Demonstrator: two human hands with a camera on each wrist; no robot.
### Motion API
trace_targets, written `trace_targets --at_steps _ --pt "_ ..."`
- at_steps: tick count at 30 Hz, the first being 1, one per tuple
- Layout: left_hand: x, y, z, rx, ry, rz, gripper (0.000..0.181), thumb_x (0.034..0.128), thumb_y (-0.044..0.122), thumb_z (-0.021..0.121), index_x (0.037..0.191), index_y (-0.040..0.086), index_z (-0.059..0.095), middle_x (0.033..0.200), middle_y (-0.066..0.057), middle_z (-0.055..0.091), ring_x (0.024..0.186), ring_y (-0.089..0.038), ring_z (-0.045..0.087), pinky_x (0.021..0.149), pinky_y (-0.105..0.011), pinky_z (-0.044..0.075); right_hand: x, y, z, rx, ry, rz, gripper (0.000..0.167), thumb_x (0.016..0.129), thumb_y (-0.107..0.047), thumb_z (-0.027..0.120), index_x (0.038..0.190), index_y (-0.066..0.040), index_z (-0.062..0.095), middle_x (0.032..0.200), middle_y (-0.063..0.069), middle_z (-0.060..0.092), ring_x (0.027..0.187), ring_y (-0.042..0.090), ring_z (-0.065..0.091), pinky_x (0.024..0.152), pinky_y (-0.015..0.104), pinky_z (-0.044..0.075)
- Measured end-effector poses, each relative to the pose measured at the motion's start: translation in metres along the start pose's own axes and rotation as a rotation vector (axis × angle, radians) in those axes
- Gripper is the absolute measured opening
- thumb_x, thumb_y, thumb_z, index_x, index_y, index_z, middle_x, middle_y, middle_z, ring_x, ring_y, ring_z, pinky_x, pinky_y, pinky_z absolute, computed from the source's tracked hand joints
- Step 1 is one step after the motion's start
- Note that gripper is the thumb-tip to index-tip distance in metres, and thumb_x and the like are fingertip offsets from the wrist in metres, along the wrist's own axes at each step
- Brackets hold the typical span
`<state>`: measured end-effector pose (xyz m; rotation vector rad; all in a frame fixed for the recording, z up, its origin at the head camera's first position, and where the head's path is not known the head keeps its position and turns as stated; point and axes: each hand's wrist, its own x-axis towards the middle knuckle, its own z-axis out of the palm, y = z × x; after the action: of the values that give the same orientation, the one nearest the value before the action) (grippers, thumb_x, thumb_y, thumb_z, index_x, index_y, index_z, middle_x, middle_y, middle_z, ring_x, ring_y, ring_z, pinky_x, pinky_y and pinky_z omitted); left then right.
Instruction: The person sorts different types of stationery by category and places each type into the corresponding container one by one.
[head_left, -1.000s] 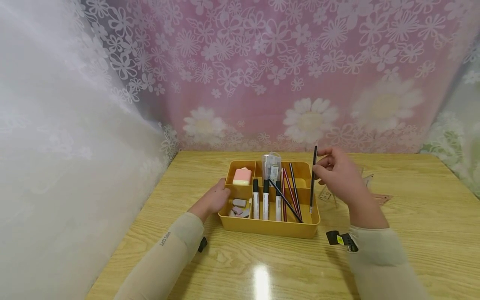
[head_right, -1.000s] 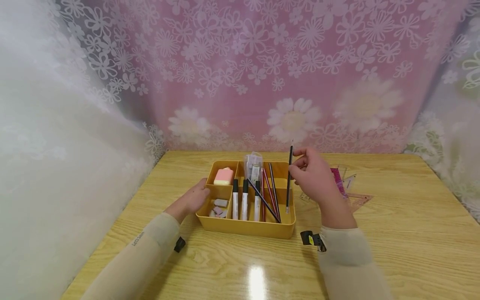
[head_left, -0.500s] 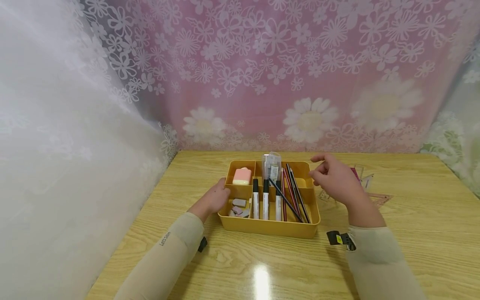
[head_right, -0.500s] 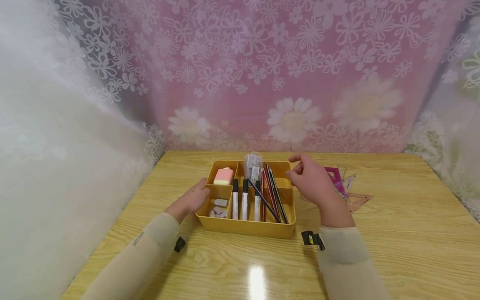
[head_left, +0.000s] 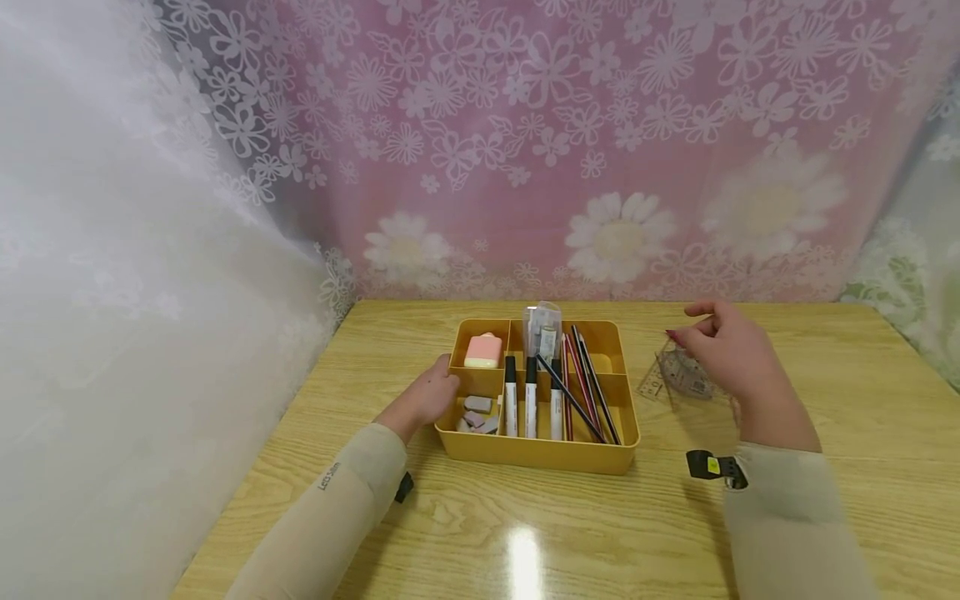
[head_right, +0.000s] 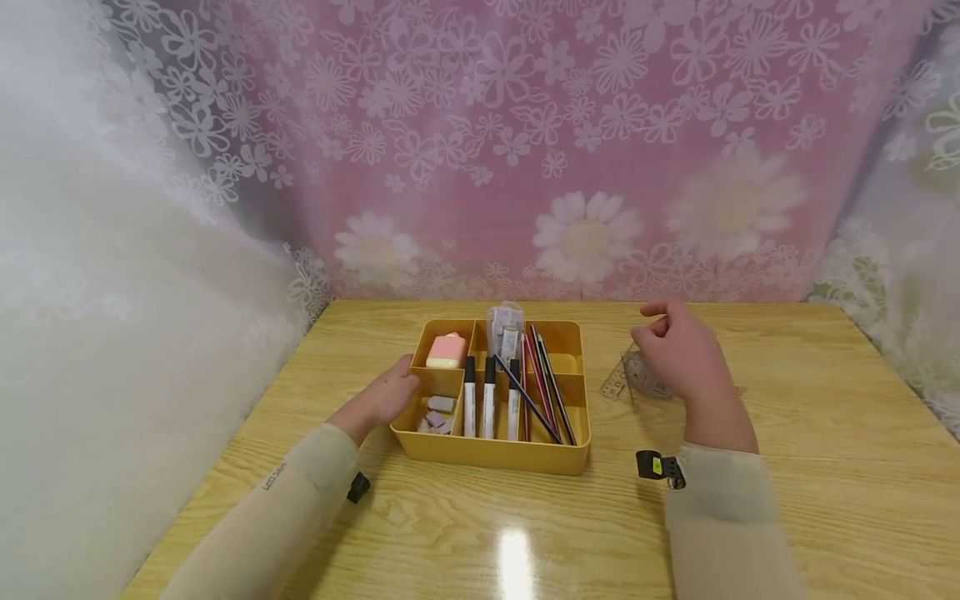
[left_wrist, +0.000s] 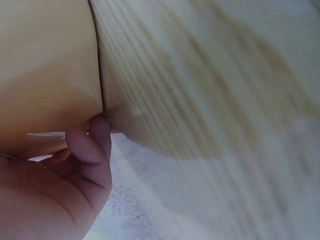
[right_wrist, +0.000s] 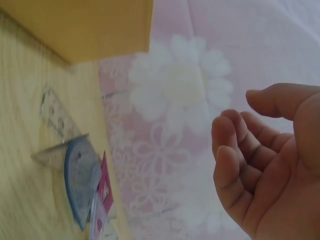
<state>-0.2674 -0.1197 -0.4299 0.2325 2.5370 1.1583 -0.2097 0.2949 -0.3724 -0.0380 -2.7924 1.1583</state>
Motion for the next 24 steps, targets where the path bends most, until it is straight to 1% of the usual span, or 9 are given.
trace_targets --at_steps 4,8,13,16,18,20,24 --pt "-0.001 0.0 -0.001 0.009 0.002 -0.001 0.057 0.1049 0.025 0.028 0.158 0.006 0.021 0.159 -0.016 0.034 0.147 -0.03 0.03 0.117 -0.052 0.024 0.001 0.008 -0.003 -0.032 -0.001 0.039 0.056 0.104 -0.038 0.044 0.146 -0.002 0.041 0.119 0.02 0.056 0.097 0.036 0.056 0.071 0.043 0.048" --pt "-0.001 0.0 -0.001 0.015 0.006 0.003 0.057 0.1049 0.025 0.028 0.158 0.005 0.021 0.159 -0.016 0.034 0.147 -0.03 0.029 0.118 -0.052 0.023 0.001 0.017 -0.003 -0.053 -0.006 0.078 0.055 0.105 -0.038 0.043 0.145 0.0 0.042 0.128 0.026 0.052 0.106 0.043 0.053 0.075 0.053 0.048" --pt "0.0 -0.001 -0.001 0.019 0.009 0.009 0.057 0.1048 0.024 0.028 0.158 0.005 0.021 0.159 -0.016 0.034 0.147 -0.03 0.029 0.118 -0.051 0.023 0.0 0.035 -0.006 -0.082 -0.023 0.126 0.059 0.106 -0.041 0.04 0.145 0.002 0.042 0.137 0.032 0.046 0.117 0.051 0.047 0.087 0.065 0.044" --pt "0.001 -0.001 0.0 0.024 0.011 0.01 0.057 0.1049 0.024 0.028 0.158 0.005 0.021 0.159 -0.016 0.035 0.147 -0.03 0.03 0.118 -0.051 0.023 -0.001 0.048 -0.011 -0.097 -0.03 0.154 0.062 0.106 -0.044 0.038 0.146 0.003 0.04 0.14 0.034 0.043 0.119 0.054 0.045 0.09 0.069 0.041" --pt "0.003 -0.002 0.001 0.029 0.008 0.013 0.056 0.105 0.024 0.028 0.158 0.005 0.022 0.158 -0.016 0.035 0.146 -0.03 0.031 0.118 -0.051 0.024 -0.001 0.056 -0.015 -0.12 -0.05 0.162 0.064 0.106 -0.045 0.039 0.147 0.005 0.039 0.141 0.037 0.04 0.12 0.057 0.043 0.091 0.07 0.039" --pt "0.004 -0.002 0.002 0.031 -0.001 0.017 0.056 0.1052 0.024 0.028 0.158 0.005 0.022 0.158 -0.016 0.036 0.146 -0.03 0.031 0.117 -0.051 0.024 0.002 0.061 -0.018 -0.151 -0.094 0.164 0.065 0.106 -0.043 0.041 0.147 0.007 0.038 0.143 0.039 0.037 0.121 0.059 0.04 0.093 0.072 0.038" --pt "0.004 -0.002 0.001 0.036 0.0 0.02 0.056 0.1051 0.023 0.028 0.158 0.005 0.021 0.159 -0.017 0.035 0.146 -0.031 0.031 0.118 -0.051 0.024 0.017 0.065 -0.019 -0.276 -0.185 0.101 0.061 0.104 -0.036 0.048 0.144 0.01 0.042 0.14 0.042 0.04 0.119 0.061 0.044 0.092 0.072 0.039"
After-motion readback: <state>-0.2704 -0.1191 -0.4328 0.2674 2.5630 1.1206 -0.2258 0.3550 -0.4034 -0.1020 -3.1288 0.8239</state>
